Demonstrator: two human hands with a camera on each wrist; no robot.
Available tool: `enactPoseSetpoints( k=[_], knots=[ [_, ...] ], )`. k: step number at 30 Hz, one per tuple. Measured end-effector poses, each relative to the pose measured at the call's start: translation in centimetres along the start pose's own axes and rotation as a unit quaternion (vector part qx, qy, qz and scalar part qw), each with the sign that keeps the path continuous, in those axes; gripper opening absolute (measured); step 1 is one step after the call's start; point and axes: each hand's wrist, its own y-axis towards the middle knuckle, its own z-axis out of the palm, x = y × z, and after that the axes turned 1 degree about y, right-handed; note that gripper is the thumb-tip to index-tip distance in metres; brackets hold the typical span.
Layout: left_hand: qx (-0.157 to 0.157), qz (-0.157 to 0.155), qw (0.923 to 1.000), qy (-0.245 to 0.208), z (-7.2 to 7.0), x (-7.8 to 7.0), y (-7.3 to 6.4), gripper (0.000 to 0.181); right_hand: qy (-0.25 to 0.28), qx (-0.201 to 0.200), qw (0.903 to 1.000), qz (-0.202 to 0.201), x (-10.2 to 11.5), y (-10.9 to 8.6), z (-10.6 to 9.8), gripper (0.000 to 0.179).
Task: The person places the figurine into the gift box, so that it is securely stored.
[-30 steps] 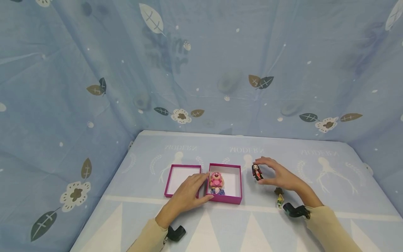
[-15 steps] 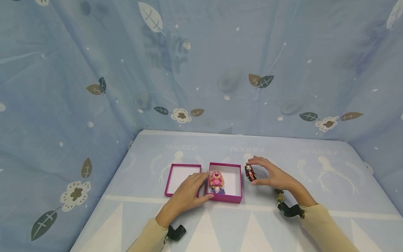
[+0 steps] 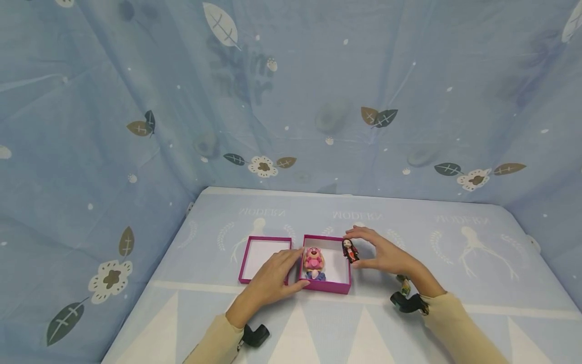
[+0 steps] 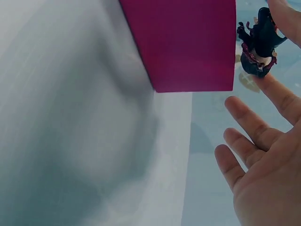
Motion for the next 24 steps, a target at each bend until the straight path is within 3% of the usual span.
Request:
enactPoseSetpoints(
  k=[24],
  knots=[
    [0.003, -0.001, 1.0, 0.003, -0.1, 0.0, 0.0, 0.08, 0.059, 0.009, 0.9977, -0.032, 0.0, 1.7, 2.3, 0.067]
  ],
)
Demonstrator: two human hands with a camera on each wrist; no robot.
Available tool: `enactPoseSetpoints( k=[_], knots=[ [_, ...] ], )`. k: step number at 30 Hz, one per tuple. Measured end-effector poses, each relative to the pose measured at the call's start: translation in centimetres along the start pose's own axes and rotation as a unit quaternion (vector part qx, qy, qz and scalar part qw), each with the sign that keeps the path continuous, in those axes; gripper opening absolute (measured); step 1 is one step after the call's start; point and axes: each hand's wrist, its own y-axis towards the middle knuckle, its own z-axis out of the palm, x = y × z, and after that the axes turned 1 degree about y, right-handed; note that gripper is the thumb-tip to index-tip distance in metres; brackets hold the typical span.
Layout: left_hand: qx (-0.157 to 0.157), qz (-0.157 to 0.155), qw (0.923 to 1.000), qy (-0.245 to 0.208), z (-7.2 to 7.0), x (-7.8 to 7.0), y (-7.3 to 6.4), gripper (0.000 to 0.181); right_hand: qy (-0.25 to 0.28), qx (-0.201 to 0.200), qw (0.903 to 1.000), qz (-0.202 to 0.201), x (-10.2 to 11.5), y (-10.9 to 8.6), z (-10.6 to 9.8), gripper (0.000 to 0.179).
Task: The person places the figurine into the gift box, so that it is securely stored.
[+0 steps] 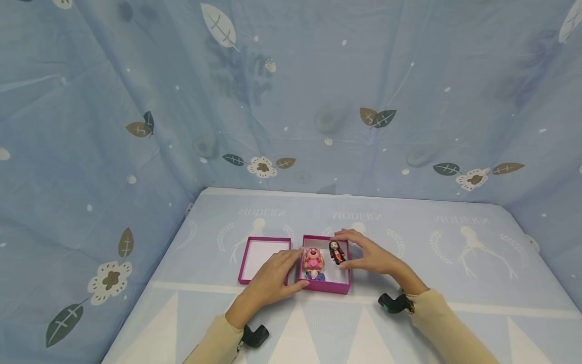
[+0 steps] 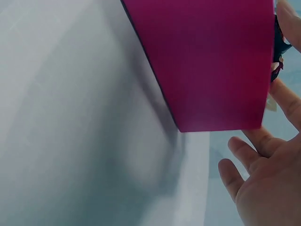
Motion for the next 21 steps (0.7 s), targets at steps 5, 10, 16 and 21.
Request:
enactPoseSetpoints(
  k=[5, 10, 16, 21],
  knots=[
    [0.001, -0.001, 1.0, -0.001, -0.1, -0.1, 0.0, 0.079, 0.001, 0.009, 0.9999, 0.006, -0.3, 0.4, 0.8, 0.066],
    [0.009, -0.009, 0.9999, -0.005, -0.1, -0.1, 0.0, 0.079, -0.009, 0.007, 0.9999, 0.001, -0.4, 0.7, 1.5, 0.066],
    [0.013, -0.011, 0.9998, -0.007, -0.1, -0.1, 0.0, 0.079, -0.028, -0.01, 0.9995, 0.01, -0.1, 1.1, 1.9, 0.065],
    [0.007, -0.004, 1.0, -0.003, -0.1, -0.1, 0.0, 0.079, -0.022, -0.012, 0.9992, 0.031, 0.0, 1.3, 2.1, 0.065]
  ],
)
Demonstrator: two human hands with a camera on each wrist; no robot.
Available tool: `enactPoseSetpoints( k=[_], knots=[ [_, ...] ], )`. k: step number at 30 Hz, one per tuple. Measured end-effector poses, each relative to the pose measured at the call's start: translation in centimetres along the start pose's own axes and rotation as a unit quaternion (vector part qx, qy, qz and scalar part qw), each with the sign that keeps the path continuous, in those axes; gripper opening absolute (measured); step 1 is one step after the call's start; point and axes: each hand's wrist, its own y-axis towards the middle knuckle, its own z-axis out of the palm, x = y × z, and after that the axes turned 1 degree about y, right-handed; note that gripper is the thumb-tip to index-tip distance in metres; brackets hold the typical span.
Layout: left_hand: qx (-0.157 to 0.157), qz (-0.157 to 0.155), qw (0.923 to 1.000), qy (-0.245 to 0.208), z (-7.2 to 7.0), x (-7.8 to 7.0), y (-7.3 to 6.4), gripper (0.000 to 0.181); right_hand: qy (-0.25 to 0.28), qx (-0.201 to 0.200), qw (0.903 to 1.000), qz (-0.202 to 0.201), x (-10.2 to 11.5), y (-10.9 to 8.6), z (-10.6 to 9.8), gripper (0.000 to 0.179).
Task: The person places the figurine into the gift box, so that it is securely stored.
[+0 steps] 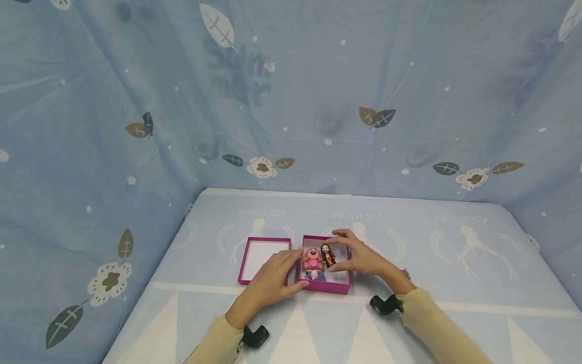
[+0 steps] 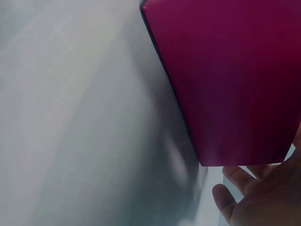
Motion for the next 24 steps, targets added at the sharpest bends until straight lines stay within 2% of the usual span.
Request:
enactPoseSetpoints(
  k=[6, 17, 24],
  knots=[
    [-0.005, 0.006, 1.0, 0.001, 0.01, 0.04, 0.01, 0.079, 0.011, 0.008, 0.9998, 0.015, 0.01, 0.28, 0.21, 0.063],
    [-0.011, 0.011, 0.9999, 0.001, 0.02, -0.03, 0.07, 0.079, 0.007, 0.001, 0.9998, 0.016, 0.25, 0.41, 0.3, 0.062],
    [-0.007, 0.007, 0.9999, 0.001, 0.05, -0.04, -0.03, 0.078, -0.006, -0.002, 0.9991, 0.043, 0.36, 0.35, 0.3, 0.063]
  ],
)
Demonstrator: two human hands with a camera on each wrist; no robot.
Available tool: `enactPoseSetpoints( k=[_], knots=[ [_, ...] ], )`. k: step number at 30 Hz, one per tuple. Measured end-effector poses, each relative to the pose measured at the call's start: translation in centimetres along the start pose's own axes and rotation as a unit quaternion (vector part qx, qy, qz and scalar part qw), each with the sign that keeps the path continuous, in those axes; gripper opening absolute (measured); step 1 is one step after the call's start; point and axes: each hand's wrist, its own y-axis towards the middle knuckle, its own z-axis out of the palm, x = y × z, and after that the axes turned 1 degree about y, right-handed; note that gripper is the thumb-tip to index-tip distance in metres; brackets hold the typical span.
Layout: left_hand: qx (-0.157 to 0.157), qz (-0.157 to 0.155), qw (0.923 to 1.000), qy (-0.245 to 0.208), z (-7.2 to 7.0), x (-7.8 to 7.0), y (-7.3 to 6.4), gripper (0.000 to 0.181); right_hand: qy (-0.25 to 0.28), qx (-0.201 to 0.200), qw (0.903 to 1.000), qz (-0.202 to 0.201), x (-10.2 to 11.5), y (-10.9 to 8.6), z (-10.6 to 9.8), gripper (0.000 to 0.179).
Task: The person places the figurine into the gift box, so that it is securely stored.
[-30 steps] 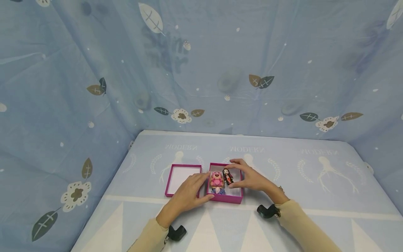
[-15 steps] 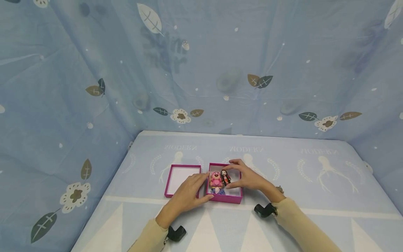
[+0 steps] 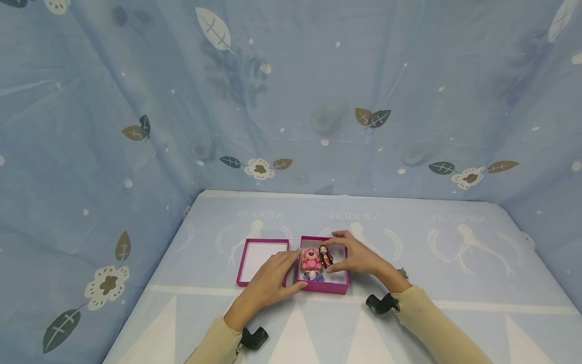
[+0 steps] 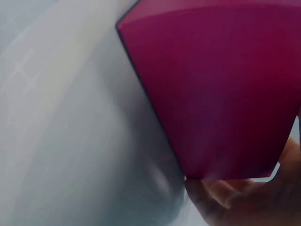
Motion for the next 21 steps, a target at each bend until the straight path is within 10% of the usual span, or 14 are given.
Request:
enactPoseSetpoints(
  k=[21],
  knots=[
    [0.005, -0.009, 0.9999, -0.001, 0.21, 0.09, -0.05, 0.079, 0.002, 0.009, 0.9996, 0.025, 0.23, 0.29, 0.13, 0.052]
  ],
)
